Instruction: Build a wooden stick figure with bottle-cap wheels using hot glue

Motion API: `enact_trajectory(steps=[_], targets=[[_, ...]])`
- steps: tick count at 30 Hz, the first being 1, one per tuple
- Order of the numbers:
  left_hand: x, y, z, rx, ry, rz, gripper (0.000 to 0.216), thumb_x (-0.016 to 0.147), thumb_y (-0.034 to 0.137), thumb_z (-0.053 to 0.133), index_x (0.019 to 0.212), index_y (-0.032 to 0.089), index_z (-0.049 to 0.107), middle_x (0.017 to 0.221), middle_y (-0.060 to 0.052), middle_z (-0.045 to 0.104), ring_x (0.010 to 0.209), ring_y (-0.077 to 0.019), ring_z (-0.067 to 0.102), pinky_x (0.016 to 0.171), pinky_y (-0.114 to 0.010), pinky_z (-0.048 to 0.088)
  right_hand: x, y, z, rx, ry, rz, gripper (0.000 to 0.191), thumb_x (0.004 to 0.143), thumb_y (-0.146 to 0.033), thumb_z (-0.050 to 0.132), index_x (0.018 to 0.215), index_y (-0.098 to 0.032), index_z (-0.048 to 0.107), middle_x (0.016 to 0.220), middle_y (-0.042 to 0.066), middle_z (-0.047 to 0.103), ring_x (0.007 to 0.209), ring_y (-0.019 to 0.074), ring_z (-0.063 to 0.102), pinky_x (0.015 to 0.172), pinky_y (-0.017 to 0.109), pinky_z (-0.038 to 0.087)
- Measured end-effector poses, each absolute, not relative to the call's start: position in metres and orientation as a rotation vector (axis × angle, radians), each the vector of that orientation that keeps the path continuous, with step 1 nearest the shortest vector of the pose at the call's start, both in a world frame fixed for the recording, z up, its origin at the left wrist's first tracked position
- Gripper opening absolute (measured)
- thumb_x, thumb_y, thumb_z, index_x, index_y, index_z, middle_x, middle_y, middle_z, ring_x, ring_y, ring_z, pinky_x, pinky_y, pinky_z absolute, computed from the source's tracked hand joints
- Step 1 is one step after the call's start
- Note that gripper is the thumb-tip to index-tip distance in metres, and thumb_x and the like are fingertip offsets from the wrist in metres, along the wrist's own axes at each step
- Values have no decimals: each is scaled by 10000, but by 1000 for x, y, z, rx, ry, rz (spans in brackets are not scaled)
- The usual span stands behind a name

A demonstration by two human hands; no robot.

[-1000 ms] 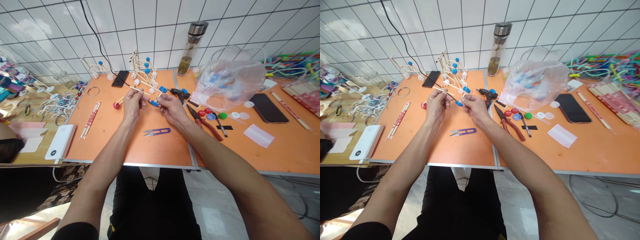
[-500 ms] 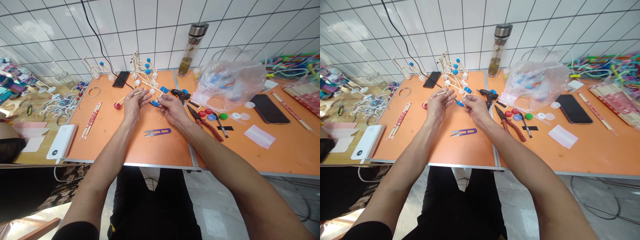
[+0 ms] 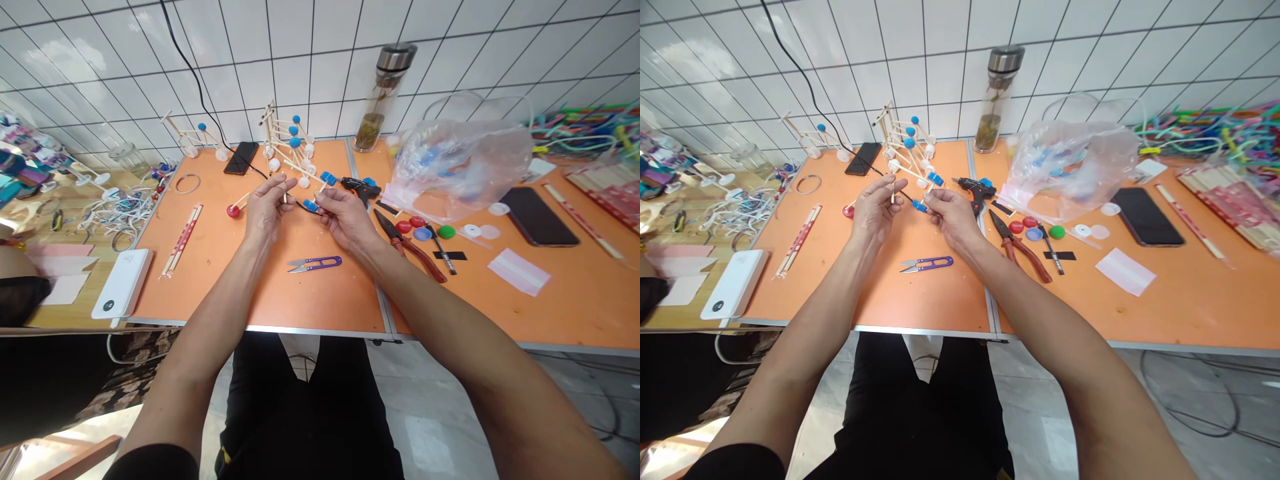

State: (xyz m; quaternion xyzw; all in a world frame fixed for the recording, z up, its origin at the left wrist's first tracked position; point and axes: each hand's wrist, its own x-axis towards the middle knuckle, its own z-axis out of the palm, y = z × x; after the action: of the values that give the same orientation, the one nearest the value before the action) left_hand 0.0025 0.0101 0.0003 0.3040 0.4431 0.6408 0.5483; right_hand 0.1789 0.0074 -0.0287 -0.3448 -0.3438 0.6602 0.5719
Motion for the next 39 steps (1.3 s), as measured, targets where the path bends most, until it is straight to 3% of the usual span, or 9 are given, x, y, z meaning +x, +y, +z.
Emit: enact_trajectory(steps=[3, 7, 12, 17, 22, 27, 35, 39], targets=[[5, 8, 3, 659, 1041, 1511, 263, 984, 54, 869, 1119, 227, 723, 1065, -45, 945, 606, -69, 734, 590, -156, 567, 179, 8, -29, -808, -804, 1550, 553, 515, -384, 1249, 833, -205, 834, 773, -35, 704, 696, 73, 581, 539, 159, 464], [9, 7, 5, 567, 1053, 1551, 390, 1024, 29, 859, 1281, 239, 653, 994, -36, 931, 736, -131, 859, 788, -202, 684, 179, 8, -29, -815, -804, 1553, 500, 556, -352, 1225, 823, -199, 831, 770, -30, 709, 686, 70, 578, 539, 158, 471], [7, 6, 4, 586, 1045, 1494, 181, 1098, 36, 777, 1104, 202, 705, 903, -32, 908, 827, -154, 911, 879, -225, 721, 179, 8, -29, -808, -795, 1556, 516, 539, -343, 1236, 843, -193, 847, 768, -34, 712, 681, 68, 587, 538, 156, 482], [4, 4, 1, 642, 1055, 1458, 238, 1088, 190, 906, 930, 199, 729, 995, -59, 938, 941, -184, 928, 847, -230, 705, 178, 9, -30, -810, -798, 1558, 456, 598, -302, 1213, 849, -190, 848, 779, -35, 717, 688, 68, 592, 544, 156, 476], [5, 6, -1, 663, 1048, 1464, 257, 980, 219, 1049, 902, 197, 805, 875, 10, 870, 730, -89, 796, 746, -181, 637, 177, 10, -31, -807, -796, 1553, 470, 580, -313, 1216, 837, -190, 843, 764, -34, 715, 678, 67, 582, 530, 157, 466], [6, 7, -2, 680, 1037, 1471, 289, 965, 217, 1059, 838, 191, 801, 745, 30, 772, 668, -81, 739, 694, -180, 608, 177, 10, -33, -793, -800, 1548, 587, 475, -399, 1269, 817, -191, 841, 742, -34, 708, 673, 70, 576, 517, 155, 468], [4, 7, -7, 813, 1041, 1485, 282, 995, 212, 1017, 810, 189, 805, 775, 14, 785, 673, -75, 724, 706, -187, 604, 176, 11, -34, -829, -789, 1542, 559, 499, -394, 1250, 830, -199, 843, 777, -31, 711, 690, 74, 583, 527, 162, 447], [3, 8, -10, 852, 1035, 1509, 252, 1028, 174, 969, 824, 192, 822, 805, 9, 800, 681, -77, 734, 716, -196, 610, 175, 9, -33, -866, -811, 1539, 480, 600, -358, 1206, 852, -215, 823, 807, -30, 715, 705, 86, 589, 538, 184, 435]])
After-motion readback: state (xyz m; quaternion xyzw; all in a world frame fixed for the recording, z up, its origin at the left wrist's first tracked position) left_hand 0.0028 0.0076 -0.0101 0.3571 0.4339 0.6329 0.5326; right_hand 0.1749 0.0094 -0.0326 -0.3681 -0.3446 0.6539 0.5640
